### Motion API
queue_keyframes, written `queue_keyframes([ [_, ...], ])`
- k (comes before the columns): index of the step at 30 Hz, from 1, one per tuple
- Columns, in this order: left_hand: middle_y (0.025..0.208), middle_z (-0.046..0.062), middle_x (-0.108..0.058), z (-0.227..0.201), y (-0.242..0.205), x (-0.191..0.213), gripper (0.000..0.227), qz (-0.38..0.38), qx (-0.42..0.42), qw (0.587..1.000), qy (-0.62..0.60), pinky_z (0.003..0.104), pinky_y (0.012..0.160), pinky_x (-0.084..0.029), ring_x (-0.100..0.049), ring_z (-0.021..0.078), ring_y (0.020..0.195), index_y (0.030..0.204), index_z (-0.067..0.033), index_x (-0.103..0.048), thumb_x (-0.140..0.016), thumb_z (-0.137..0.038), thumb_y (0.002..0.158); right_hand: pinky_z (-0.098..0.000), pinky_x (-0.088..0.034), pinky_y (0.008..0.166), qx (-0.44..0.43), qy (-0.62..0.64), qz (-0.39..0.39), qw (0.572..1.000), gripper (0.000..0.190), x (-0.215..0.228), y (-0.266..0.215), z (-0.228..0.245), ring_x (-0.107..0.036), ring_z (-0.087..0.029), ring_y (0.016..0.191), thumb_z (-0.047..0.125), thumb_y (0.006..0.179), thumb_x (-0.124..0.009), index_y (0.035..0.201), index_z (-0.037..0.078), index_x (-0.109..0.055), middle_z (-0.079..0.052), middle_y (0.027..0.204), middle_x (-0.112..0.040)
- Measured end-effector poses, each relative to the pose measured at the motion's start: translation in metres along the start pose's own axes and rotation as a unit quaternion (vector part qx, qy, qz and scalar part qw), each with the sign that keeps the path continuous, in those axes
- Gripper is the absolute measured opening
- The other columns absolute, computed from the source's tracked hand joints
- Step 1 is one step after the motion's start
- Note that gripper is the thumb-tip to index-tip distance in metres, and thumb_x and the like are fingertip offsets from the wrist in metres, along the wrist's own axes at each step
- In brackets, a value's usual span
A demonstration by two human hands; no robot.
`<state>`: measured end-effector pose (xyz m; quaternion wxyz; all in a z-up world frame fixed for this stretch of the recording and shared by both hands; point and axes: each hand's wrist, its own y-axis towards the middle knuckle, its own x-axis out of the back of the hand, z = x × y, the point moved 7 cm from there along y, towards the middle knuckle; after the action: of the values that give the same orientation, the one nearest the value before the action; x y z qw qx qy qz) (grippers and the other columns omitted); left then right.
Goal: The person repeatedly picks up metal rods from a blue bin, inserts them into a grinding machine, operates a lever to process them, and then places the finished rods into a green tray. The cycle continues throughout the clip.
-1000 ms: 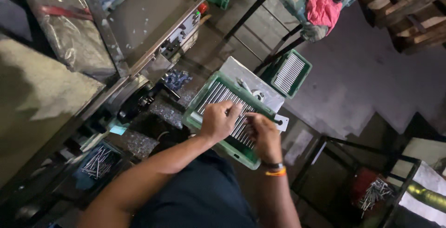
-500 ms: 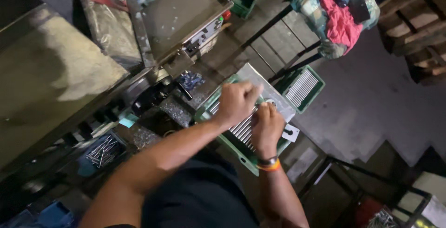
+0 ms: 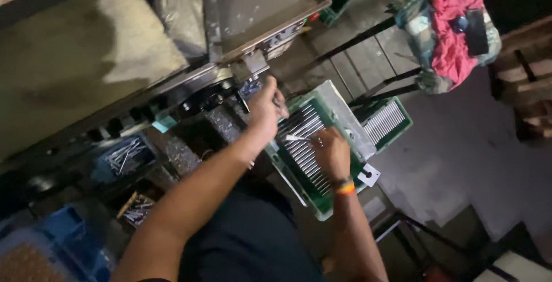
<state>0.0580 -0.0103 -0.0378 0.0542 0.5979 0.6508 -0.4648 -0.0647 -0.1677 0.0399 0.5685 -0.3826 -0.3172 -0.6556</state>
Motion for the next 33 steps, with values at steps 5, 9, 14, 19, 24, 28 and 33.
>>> queue_keyframes([
  [5, 0.063, 0.0, -0.05, -0.065, 0.008, 0.088, 0.031, -0.023, -0.049, 0.999, 0.001, 0.034, 0.043, -0.041, -0.044, 0.0144, 0.045, 0.079, -0.0113, -0.059, -0.065, -0.036, 0.096, -0.0483, -0.055, 0.069, 0.101, -0.05, -0.057, 0.992, 0.03, -0.036, 0.021, -0.004, -0.067, -0.04, 0.085, 0.005, 0.074, -0.071, 0.103, 0.01, -0.068, -0.015, 0.107, -0.066],
  [9, 0.057, 0.0, -0.042, -0.105, -0.02, 0.184, 0.04, -0.09, -0.037, 0.993, -0.06, 0.031, 0.044, -0.04, -0.041, 0.0142, 0.044, 0.074, -0.0101, -0.052, -0.067, -0.037, 0.1, -0.0505, -0.054, 0.068, 0.08, -0.056, -0.051, 0.994, 0.028, -0.067, 0.006, -0.007, -0.067, -0.042, 0.086, 0.011, 0.083, -0.073, 0.109, 0.011, -0.065, -0.015, 0.106, -0.065],
  [14, 0.052, 0.004, -0.044, -0.134, -0.07, 0.271, 0.041, -0.171, -0.098, 0.977, -0.082, 0.036, 0.041, -0.039, -0.045, 0.0189, 0.04, 0.072, -0.0099, -0.052, -0.067, -0.037, 0.098, -0.0508, -0.057, 0.066, 0.058, -0.128, 0.025, 0.99, 0.03, -0.108, -0.005, -0.011, -0.07, -0.04, 0.078, 0.024, 0.086, -0.069, 0.113, 0.012, -0.063, -0.017, 0.11, -0.066],
  [19, 0.053, 0.003, -0.046, -0.147, -0.131, 0.328, 0.036, -0.202, -0.127, 0.962, -0.13, 0.036, 0.042, -0.041, -0.047, 0.0179, 0.041, 0.074, -0.0103, -0.056, -0.066, -0.037, 0.097, -0.0532, -0.057, 0.068, 0.089, -0.224, 0.072, 0.968, 0.044, -0.112, 0.018, -0.021, -0.069, -0.044, 0.087, 0.034, 0.08, -0.075, 0.113, 0.007, -0.063, -0.025, 0.115, -0.065],
  [24, 0.052, 0.004, -0.046, -0.145, -0.211, 0.381, 0.043, -0.213, -0.196, 0.934, -0.209, 0.035, 0.043, -0.041, -0.045, 0.0168, 0.041, 0.076, -0.0058, -0.056, -0.062, -0.04, 0.1, -0.0499, -0.058, 0.08, 0.065, -0.236, 0.061, 0.968, 0.023, -0.089, 0.067, 0.014, -0.072, -0.04, 0.092, 0.03, 0.09, -0.071, 0.103, 0.011, -0.073, -0.017, 0.101, -0.075],
  [28, 0.053, 0.002, -0.044, -0.134, -0.288, 0.414, 0.045, -0.271, -0.272, 0.896, -0.225, 0.032, 0.043, -0.04, -0.045, 0.0138, 0.043, 0.079, -0.0062, -0.058, -0.055, -0.045, 0.103, -0.0476, -0.056, 0.079, 0.322, -0.116, 0.062, 0.938, 0.027, -0.139, 0.068, 0.183, -0.072, -0.037, 0.092, 0.025, 0.087, -0.069, 0.111, 0.013, -0.073, -0.015, 0.101, -0.075],
  [33, 0.06, 0.002, -0.051, -0.106, -0.376, 0.45, 0.033, -0.375, -0.272, 0.857, -0.227, 0.03, 0.046, -0.041, -0.048, 0.0126, 0.047, 0.095, -0.0024, -0.066, -0.057, -0.033, 0.103, -0.0411, -0.058, 0.078, 0.511, -0.05, 0.278, 0.812, 0.021, -0.246, -0.066, 0.398, -0.074, -0.031, 0.089, 0.023, 0.089, -0.069, 0.104, 0.009, -0.073, -0.013, 0.102, -0.074],
])
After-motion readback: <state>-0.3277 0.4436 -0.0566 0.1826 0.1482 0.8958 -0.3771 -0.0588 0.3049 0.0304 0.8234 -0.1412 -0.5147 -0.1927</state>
